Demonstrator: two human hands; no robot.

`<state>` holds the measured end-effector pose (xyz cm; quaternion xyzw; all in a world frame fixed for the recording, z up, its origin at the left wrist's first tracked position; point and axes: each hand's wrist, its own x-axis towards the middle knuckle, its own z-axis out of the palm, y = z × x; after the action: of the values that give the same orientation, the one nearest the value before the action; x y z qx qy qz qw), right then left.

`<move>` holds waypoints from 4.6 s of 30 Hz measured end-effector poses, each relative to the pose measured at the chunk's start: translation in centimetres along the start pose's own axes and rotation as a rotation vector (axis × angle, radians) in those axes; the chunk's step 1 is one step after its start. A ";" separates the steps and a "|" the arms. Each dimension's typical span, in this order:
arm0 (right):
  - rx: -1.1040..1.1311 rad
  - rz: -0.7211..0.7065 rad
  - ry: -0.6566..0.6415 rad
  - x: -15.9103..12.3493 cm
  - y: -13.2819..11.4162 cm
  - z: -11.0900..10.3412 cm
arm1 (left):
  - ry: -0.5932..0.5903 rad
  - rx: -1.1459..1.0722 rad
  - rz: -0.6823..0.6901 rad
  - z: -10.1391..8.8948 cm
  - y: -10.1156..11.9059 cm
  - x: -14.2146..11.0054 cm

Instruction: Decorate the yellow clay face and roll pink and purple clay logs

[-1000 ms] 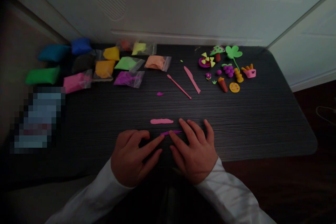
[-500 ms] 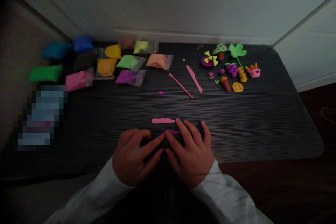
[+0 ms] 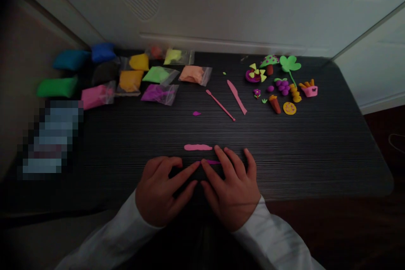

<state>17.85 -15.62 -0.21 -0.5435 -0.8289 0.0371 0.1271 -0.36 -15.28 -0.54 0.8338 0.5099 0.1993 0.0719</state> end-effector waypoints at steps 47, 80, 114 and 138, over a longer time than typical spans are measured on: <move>0.015 -0.004 0.136 -0.6 0.7 -0.3 | -0.035 0.057 0.028 0.4 1.4 1.0; -0.009 -0.007 0.118 -0.4 0.7 -0.2 | 0.041 0.032 0.047 0.5 1.0 0.6; 0.083 0.049 0.186 0.0 1.8 0.2 | 0.035 -0.140 -0.048 0.1 0.3 0.0; 0.161 0.076 0.130 1.2 0.8 -0.1 | 0.069 -0.197 -0.088 0.0 0.0 0.3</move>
<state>18.16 -14.20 -0.04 -0.5640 -0.7919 0.0728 0.2224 -0.19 -15.01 -0.45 0.7921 0.5261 0.2737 0.1443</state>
